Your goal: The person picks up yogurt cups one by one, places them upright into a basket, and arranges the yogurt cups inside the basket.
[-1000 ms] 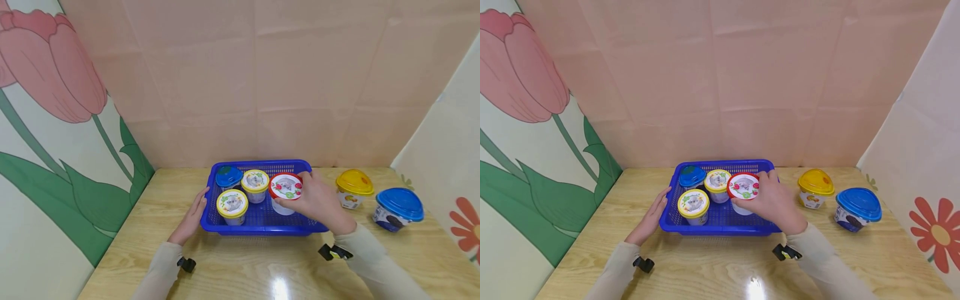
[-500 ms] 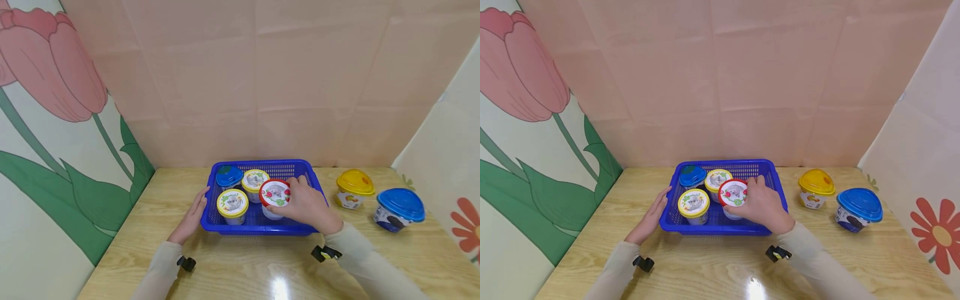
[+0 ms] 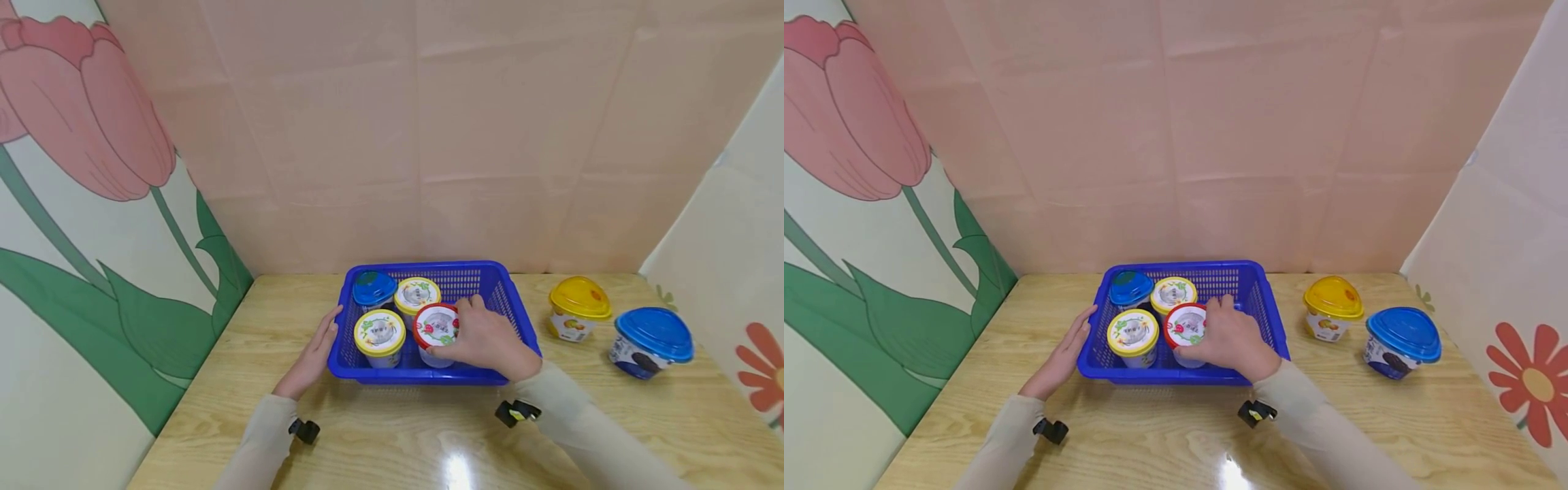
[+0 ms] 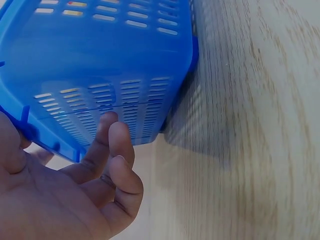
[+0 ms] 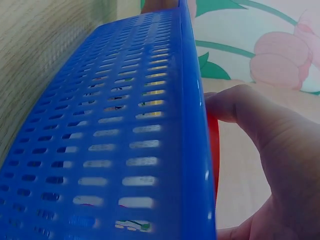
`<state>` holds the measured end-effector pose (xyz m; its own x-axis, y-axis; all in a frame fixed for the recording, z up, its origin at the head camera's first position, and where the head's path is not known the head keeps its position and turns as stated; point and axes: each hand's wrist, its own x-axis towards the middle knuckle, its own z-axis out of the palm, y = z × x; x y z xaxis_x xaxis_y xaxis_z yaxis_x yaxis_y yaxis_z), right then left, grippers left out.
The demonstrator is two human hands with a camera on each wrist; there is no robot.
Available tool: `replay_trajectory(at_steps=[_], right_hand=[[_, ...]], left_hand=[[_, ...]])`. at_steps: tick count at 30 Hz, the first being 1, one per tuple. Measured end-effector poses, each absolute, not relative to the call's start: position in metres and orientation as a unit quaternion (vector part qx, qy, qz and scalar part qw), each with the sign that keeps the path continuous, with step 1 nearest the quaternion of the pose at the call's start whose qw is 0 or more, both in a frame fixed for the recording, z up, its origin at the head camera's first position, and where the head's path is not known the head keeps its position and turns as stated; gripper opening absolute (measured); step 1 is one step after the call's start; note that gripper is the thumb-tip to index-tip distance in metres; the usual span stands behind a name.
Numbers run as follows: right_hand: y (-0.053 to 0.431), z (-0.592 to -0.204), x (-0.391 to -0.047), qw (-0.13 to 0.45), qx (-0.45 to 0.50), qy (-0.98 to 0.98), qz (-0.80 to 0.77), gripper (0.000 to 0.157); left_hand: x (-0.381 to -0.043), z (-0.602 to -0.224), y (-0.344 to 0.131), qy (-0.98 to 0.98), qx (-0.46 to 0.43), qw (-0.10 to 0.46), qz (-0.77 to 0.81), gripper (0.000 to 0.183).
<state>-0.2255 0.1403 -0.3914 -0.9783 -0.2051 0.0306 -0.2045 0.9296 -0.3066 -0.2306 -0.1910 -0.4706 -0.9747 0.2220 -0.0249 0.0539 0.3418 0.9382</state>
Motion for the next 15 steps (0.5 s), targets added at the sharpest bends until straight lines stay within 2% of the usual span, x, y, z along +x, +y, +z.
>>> replay_trajectory(at_steps=[8, 15], right_hand=[[0.133, -0.397, -0.227, 0.007, -0.123, 0.981, -0.153, 0.096], [0.129, -0.398, -0.227, 0.012, -0.134, 0.979, -0.150, 0.099]], left_hand=[[-0.230, -0.469, -0.191, 0.818, 0.078, 0.075, 0.565, 0.048], [-0.231, -0.470, -0.191, 0.820, 0.086, 0.069, 0.561, 0.049]])
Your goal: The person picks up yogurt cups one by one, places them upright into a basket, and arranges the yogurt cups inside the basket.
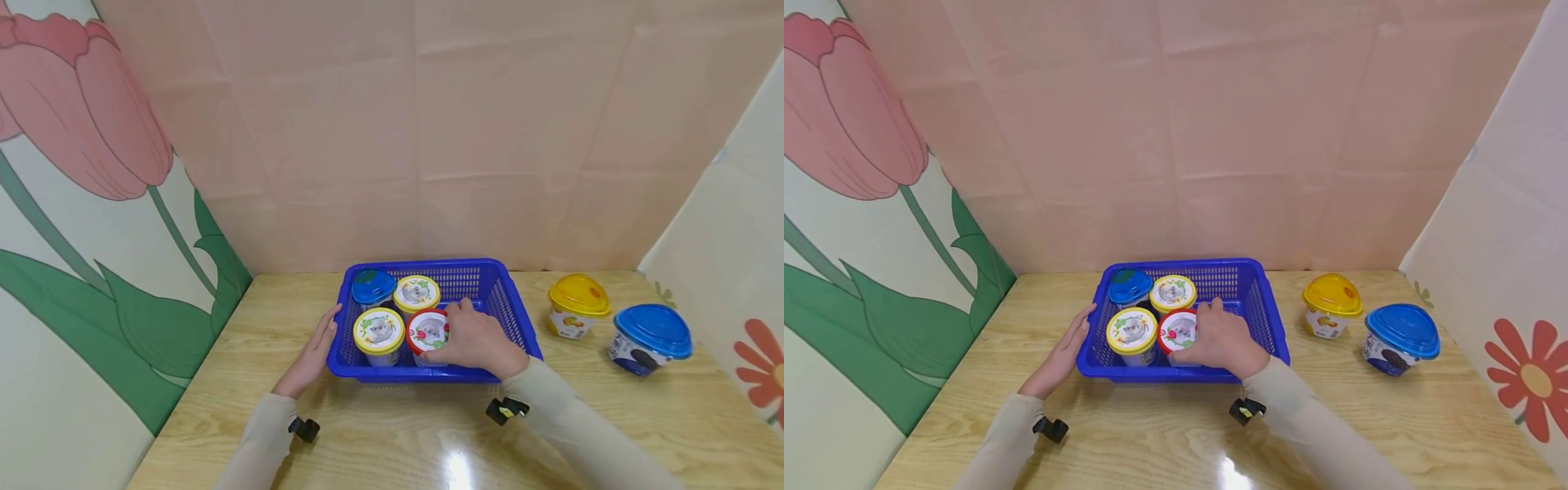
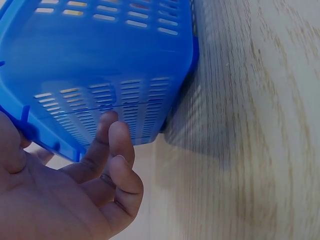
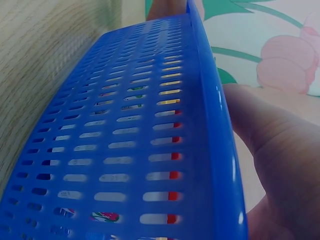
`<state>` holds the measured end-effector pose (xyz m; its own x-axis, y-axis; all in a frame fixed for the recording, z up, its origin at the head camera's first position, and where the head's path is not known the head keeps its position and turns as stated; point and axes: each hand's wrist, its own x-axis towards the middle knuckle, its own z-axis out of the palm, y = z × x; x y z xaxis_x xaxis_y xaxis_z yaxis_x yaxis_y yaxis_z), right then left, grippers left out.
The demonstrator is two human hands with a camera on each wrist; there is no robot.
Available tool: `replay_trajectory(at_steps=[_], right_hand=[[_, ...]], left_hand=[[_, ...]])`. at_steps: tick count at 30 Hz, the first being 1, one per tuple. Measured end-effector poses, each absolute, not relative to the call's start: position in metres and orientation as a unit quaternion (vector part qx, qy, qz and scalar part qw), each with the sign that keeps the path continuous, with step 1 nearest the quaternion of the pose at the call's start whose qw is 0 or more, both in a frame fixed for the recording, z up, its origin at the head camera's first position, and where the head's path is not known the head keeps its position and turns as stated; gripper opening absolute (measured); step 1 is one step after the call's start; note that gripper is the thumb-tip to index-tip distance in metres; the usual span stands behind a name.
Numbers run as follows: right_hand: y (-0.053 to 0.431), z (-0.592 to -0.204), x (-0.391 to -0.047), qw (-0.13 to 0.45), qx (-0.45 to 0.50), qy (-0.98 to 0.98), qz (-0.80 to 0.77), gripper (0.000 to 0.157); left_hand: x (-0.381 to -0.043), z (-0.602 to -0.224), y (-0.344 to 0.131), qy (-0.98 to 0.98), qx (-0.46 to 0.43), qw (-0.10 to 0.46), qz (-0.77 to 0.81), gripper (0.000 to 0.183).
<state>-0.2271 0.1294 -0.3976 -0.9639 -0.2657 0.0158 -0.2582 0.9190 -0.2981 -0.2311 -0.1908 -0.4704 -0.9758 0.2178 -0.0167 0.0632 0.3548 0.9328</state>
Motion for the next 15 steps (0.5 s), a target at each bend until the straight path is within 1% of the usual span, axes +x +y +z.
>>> replay_trajectory(at_steps=[10, 15], right_hand=[[0.1263, -0.4011, -0.2279, 0.006, -0.148, 0.979, -0.138, 0.094], [0.1244, -0.4027, -0.2282, 0.013, -0.145, 0.980, -0.135, 0.091]], left_hand=[[-0.2302, -0.4697, -0.1909, 0.817, 0.081, 0.074, 0.566, 0.049], [-0.2310, -0.4698, -0.1905, 0.817, 0.083, 0.076, 0.565, 0.050]])
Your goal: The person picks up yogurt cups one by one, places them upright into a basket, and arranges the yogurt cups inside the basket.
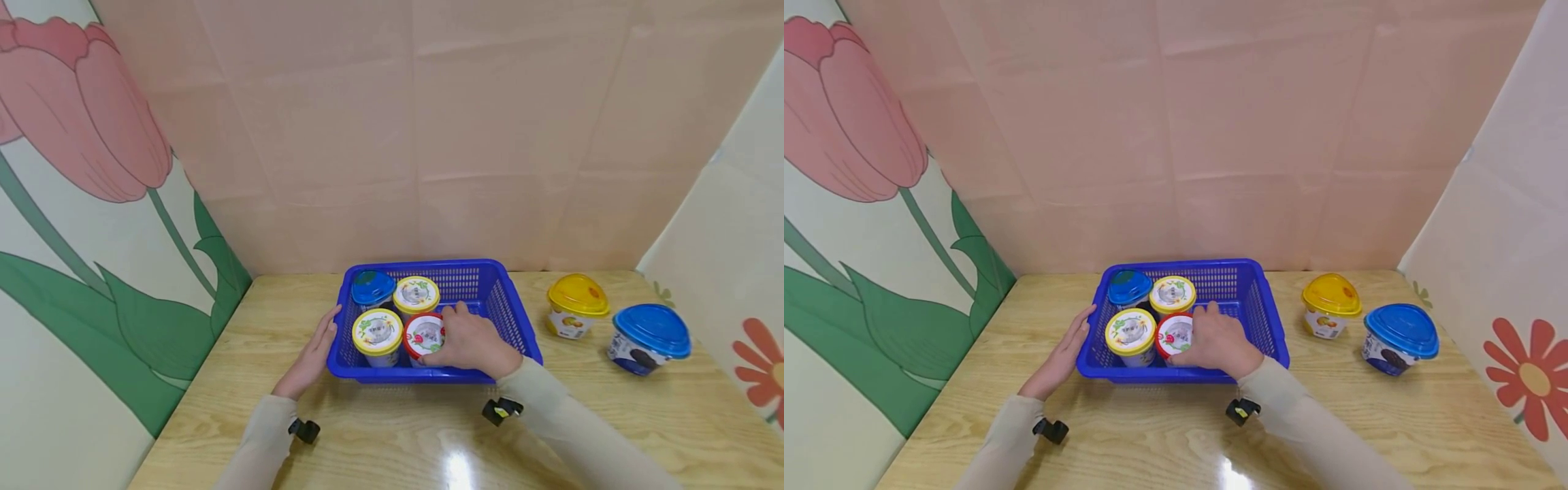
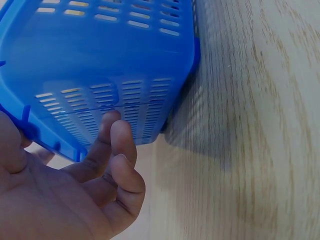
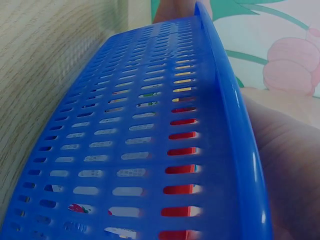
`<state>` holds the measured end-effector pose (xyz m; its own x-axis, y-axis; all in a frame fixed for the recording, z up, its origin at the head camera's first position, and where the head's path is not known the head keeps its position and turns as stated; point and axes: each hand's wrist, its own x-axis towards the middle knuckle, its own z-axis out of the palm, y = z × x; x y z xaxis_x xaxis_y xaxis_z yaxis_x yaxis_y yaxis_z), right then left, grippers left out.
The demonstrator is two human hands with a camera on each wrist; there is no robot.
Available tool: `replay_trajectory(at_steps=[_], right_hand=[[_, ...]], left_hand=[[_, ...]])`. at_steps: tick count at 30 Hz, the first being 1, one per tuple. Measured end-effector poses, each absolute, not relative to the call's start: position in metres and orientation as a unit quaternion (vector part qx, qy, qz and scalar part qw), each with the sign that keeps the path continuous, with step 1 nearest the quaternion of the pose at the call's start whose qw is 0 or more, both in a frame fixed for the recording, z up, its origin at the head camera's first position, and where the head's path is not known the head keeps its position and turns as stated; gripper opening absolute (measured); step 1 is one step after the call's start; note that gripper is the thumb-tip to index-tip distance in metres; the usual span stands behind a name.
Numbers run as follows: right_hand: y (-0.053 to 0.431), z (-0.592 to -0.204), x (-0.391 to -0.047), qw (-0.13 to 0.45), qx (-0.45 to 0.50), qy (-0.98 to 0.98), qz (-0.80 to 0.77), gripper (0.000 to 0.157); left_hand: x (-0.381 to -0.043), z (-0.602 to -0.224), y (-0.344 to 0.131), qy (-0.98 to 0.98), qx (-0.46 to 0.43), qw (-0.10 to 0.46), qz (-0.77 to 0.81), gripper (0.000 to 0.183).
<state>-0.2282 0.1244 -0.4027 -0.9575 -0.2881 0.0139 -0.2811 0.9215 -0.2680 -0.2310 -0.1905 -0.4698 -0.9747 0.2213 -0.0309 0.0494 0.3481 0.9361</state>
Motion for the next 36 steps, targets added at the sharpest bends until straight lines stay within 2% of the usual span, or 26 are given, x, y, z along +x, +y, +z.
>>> replay_trajectory(at_steps=[16, 23, 36], right_hand=[[0.1273, -0.3968, -0.2329, 0.026, -0.139, 0.982, -0.125, 0.098], [0.1276, -0.3942, -0.2343, 0.045, -0.133, 0.981, -0.133, 0.093], [0.1280, -0.3944, -0.2319, 0.051, -0.126, 0.983, -0.125, 0.097]], left_hand=[[-0.2303, -0.4685, -0.1891, 0.817, 0.074, 0.078, 0.566, 0.050], [-0.2299, -0.4693, -0.1898, 0.818, 0.071, 0.079, 0.565, 0.050], [-0.2292, -0.4712, -0.1900, 0.816, 0.074, 0.084, 0.566, 0.049]])
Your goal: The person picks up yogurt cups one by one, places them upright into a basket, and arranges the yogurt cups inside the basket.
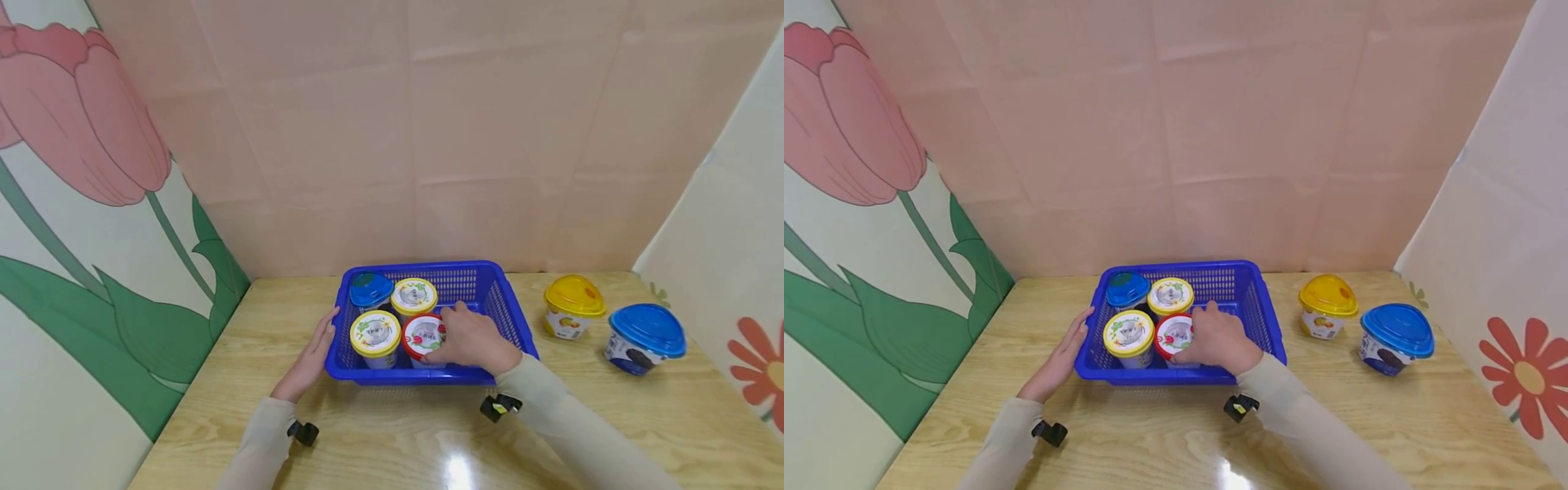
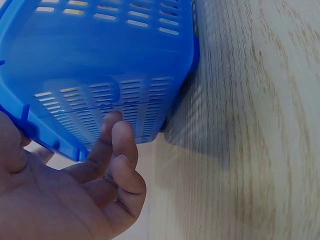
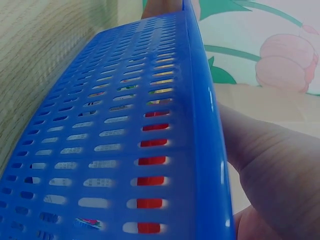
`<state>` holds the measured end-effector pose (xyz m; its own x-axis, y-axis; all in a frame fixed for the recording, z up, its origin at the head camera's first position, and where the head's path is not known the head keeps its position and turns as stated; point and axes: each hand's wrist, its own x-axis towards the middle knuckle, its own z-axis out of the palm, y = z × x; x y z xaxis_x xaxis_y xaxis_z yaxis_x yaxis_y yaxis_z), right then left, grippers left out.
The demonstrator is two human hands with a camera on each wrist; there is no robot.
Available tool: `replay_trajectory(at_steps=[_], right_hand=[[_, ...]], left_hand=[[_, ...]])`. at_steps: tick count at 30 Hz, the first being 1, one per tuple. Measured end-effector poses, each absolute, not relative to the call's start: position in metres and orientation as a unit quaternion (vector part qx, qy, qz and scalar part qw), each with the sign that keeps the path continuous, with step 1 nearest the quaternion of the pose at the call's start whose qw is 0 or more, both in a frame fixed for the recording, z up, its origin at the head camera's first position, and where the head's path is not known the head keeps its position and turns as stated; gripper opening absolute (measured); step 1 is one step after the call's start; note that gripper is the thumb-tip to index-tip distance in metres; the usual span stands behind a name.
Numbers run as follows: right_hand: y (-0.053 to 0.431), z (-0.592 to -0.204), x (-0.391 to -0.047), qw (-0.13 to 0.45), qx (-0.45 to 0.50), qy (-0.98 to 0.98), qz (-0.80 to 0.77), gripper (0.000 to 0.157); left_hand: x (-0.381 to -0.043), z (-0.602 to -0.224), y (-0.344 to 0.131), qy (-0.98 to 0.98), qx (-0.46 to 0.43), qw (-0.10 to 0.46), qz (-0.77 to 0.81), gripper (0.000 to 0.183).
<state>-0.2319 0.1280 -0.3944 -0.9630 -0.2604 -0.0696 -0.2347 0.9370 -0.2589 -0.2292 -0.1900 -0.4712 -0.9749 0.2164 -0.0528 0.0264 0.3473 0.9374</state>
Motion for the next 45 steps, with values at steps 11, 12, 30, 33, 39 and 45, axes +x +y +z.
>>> replay_trajectory(at_steps=[11, 12, 30, 33, 39, 45], right_hand=[[0.127, -0.390, -0.233, 0.072, -0.117, 0.982, -0.133, 0.088], [0.127, -0.389, -0.233, 0.073, -0.116, 0.982, -0.132, 0.088], [0.127, -0.382, -0.234, 0.078, -0.117, 0.982, -0.128, 0.081], [0.127, -0.382, -0.233, 0.078, -0.117, 0.982, -0.128, 0.081], [0.127, -0.383, -0.233, 0.076, -0.117, 0.982, -0.129, 0.082], [0.130, -0.385, -0.232, 0.071, -0.117, 0.981, -0.134, 0.083]], left_hand=[[-0.229, -0.473, -0.191, 0.808, 0.087, 0.079, 0.577, 0.050], [-0.229, -0.473, -0.191, 0.808, 0.090, 0.077, 0.577, 0.050], [-0.230, -0.472, -0.191, 0.810, 0.088, 0.077, 0.575, 0.049], [-0.229, -0.473, -0.190, 0.809, 0.087, 0.079, 0.576, 0.049], [-0.229, -0.472, -0.190, 0.809, 0.085, 0.075, 0.577, 0.049], [-0.229, -0.472, -0.190, 0.811, 0.085, 0.073, 0.575, 0.050]])
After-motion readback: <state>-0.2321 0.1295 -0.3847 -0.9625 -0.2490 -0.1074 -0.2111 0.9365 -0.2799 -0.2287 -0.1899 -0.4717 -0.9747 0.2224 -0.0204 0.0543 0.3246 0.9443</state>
